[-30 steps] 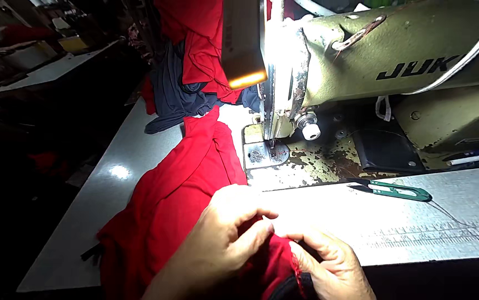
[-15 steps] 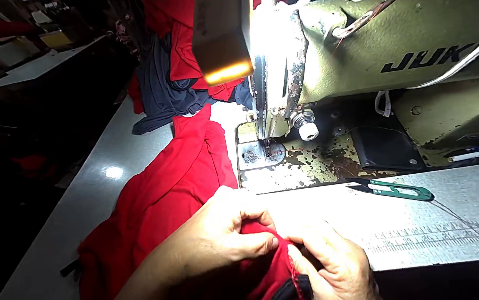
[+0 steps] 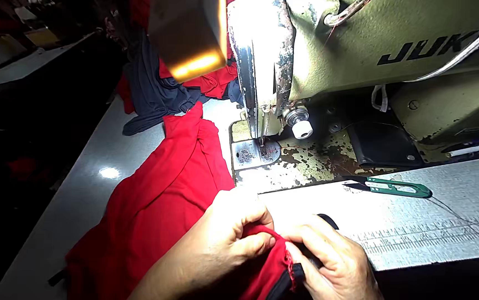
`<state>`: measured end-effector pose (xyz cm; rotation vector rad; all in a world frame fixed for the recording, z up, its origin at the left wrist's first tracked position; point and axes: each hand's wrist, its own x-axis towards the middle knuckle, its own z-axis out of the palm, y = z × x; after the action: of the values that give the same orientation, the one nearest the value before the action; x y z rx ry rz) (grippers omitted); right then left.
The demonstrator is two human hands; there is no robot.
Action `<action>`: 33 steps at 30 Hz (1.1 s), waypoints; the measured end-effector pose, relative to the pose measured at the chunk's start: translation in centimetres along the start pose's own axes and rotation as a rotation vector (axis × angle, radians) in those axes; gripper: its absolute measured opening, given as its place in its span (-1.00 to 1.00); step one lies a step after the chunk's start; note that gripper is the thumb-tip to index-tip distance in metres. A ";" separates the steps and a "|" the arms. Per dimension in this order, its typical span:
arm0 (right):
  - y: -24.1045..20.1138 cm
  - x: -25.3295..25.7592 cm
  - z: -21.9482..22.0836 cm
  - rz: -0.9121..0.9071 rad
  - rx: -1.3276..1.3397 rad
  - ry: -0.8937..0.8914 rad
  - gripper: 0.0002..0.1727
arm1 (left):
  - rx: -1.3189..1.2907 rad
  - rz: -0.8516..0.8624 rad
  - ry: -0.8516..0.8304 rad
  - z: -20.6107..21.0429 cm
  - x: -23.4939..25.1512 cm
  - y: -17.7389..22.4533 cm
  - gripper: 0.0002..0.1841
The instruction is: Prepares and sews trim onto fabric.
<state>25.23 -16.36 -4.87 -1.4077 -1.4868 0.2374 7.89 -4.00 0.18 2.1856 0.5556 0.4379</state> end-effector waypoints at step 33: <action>6.1 9.9 -2.4 -0.712 -0.402 -0.488 -0.65 | 0.621 -0.165 0.282 -0.3 5.9 -4.6 -0.66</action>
<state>32.96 -7.55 -3.08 -1.0576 -2.4468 -0.1936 11.62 1.94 -2.57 2.6473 1.1405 0.5392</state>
